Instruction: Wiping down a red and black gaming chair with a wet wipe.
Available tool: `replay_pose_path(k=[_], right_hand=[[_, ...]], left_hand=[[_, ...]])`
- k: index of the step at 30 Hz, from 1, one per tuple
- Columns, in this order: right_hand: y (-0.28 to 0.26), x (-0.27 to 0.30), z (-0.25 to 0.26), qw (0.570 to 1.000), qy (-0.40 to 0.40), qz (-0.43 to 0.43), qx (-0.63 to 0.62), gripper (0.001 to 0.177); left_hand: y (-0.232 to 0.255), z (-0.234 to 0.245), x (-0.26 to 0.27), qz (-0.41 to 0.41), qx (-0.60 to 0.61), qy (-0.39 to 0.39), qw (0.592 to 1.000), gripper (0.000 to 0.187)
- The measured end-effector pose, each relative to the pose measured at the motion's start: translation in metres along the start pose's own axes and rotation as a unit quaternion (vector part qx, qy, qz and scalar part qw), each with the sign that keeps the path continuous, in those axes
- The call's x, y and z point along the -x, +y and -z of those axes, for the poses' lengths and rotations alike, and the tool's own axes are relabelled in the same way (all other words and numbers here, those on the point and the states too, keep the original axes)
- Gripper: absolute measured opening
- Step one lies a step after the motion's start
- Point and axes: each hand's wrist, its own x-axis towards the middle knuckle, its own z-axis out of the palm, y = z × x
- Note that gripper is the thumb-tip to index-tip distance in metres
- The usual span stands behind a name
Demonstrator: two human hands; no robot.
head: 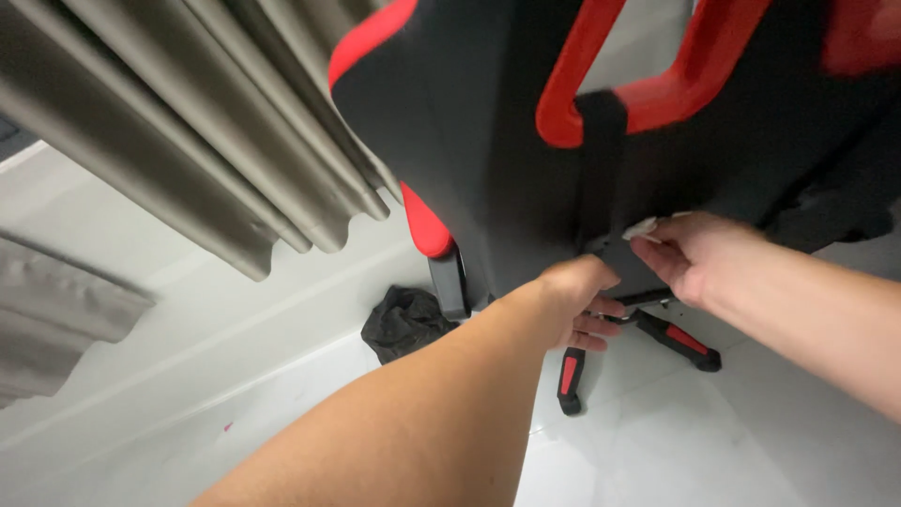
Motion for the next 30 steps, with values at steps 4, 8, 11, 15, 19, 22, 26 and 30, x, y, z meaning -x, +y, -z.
replay_pose_path(k=[4, 8, 11, 15, 19, 22, 26, 30], right_hand=[[0.051, -0.092, 0.033, 0.998, 0.04, -0.037, 0.021, 0.009], [0.09, -0.144, 0.057, 0.995, 0.072, -0.056, 0.043, 0.009], [0.109, -0.177, 0.075, 0.993, 0.078, -0.082, 0.04, 0.01], [0.101, -0.19, 0.084, 0.988, 0.088, -0.124, -0.002, 0.009], [0.07, -0.138, 0.062, 0.994, 0.066, -0.088, -0.005, 0.006], [0.036, -0.085, 0.04, 0.998, 0.04, -0.042, 0.004, 0.006], [-0.018, 0.033, -0.006, 1.0, 0.004, -0.013, 0.008, 0.009], [-0.058, 0.115, -0.033, 1.0, -0.003, 0.016, -0.018, 0.012]], left_hand=[[-0.019, 0.012, -0.045, -0.001, 0.005, -0.002, 1.0, 0.055], [-0.04, 0.019, -0.074, -0.002, 0.008, -0.001, 1.0, 0.053], [-0.056, 0.023, -0.09, 0.003, 0.009, 0.005, 1.0, 0.052], [-0.058, 0.023, -0.081, 0.003, 0.014, 0.014, 1.0, 0.048], [-0.045, 0.014, -0.062, 0.002, 0.013, 0.012, 1.0, 0.046], [-0.029, 0.005, -0.042, -0.007, 0.004, 0.004, 1.0, 0.047], [0.005, -0.005, 0.005, -0.017, -0.016, -0.017, 1.0, 0.05], [0.024, -0.012, 0.026, -0.014, -0.014, -0.011, 1.0, 0.052]])
